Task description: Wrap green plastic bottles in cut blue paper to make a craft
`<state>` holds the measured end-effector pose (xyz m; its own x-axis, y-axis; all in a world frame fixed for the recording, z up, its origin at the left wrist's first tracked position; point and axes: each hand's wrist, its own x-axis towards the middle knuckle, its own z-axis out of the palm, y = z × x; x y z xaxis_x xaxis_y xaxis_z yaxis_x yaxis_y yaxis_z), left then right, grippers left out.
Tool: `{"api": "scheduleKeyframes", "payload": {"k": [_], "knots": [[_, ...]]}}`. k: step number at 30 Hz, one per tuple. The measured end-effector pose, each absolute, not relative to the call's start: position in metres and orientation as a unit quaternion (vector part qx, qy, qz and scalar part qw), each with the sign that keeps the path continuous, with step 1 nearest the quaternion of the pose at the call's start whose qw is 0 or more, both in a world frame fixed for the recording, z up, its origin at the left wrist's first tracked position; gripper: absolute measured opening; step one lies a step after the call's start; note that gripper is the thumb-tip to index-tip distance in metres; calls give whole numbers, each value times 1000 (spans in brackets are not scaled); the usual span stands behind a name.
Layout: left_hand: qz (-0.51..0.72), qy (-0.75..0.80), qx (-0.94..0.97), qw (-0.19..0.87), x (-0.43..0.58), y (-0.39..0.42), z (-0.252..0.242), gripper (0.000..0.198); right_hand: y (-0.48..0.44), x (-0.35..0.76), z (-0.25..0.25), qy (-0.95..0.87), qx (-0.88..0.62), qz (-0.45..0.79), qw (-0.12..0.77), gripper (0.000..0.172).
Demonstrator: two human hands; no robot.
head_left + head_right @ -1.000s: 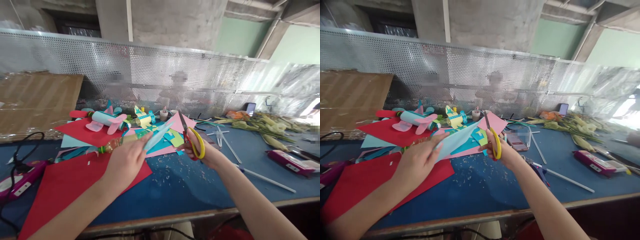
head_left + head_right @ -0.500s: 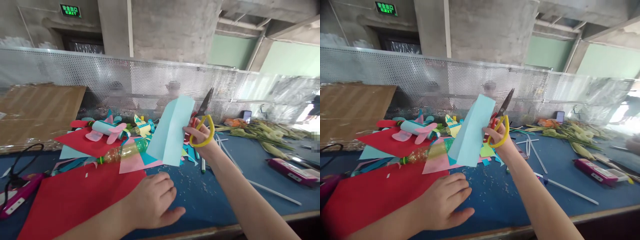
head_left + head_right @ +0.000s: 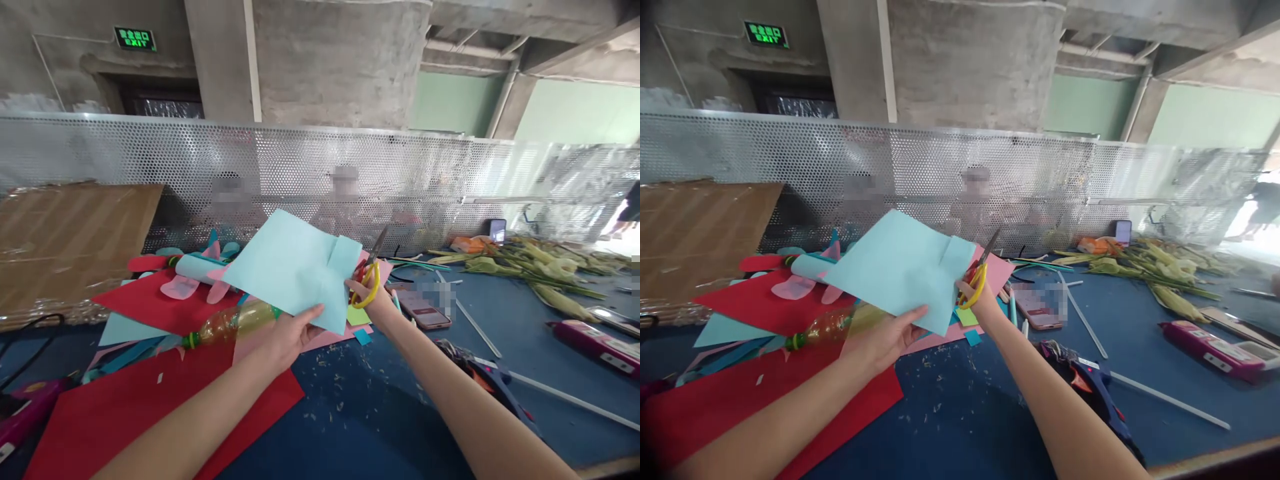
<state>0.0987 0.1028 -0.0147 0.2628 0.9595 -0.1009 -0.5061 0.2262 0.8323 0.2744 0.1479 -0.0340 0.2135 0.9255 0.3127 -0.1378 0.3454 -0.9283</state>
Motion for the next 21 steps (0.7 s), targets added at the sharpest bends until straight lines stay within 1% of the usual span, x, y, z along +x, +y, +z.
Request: {"api": "scheduleKeyframes", "payload": {"k": [2, 5, 7, 10, 11, 12, 13, 14, 15, 17, 19, 21], "knots": [[521, 334, 331, 713, 95, 110, -23, 44, 146, 273, -41, -472, -404, 415, 665, 22], [558, 342, 291, 698, 86, 122, -27, 37, 138, 268, -42, -459, -391, 451, 658, 41], [591, 338, 262, 684, 78, 131, -25, 33, 130, 260, -40, -458, -383, 493, 633, 49], [633, 325, 221, 666, 66, 143, -15, 27, 109, 243, -39, -460, -355, 587, 563, 62], [644, 321, 209, 662, 63, 146, -11, 25, 101, 237, -40, -461, -338, 629, 527, 65], [653, 318, 198, 658, 60, 148, -8, 23, 92, 231, -42, -445, -295, 703, 470, 68], [661, 314, 189, 655, 57, 150, -5, 21, 84, 226, -43, -444, -254, 751, 419, 70], [668, 309, 181, 653, 54, 151, -2, 21, 76, 221, -45, -449, -243, 763, 397, 74], [674, 305, 175, 650, 52, 152, 0, 21, 70, 216, -46, -454, -233, 771, 381, 76], [683, 295, 163, 648, 48, 153, 4, 22, 61, 210, -46, -457, -231, 772, 377, 74], [688, 285, 156, 649, 47, 152, 7, 23, 59, 206, -42, -451, -246, 772, 375, 71], [690, 275, 151, 652, 46, 151, 8, 25, 61, 205, -37, -446, -272, 771, 365, 72]]}}
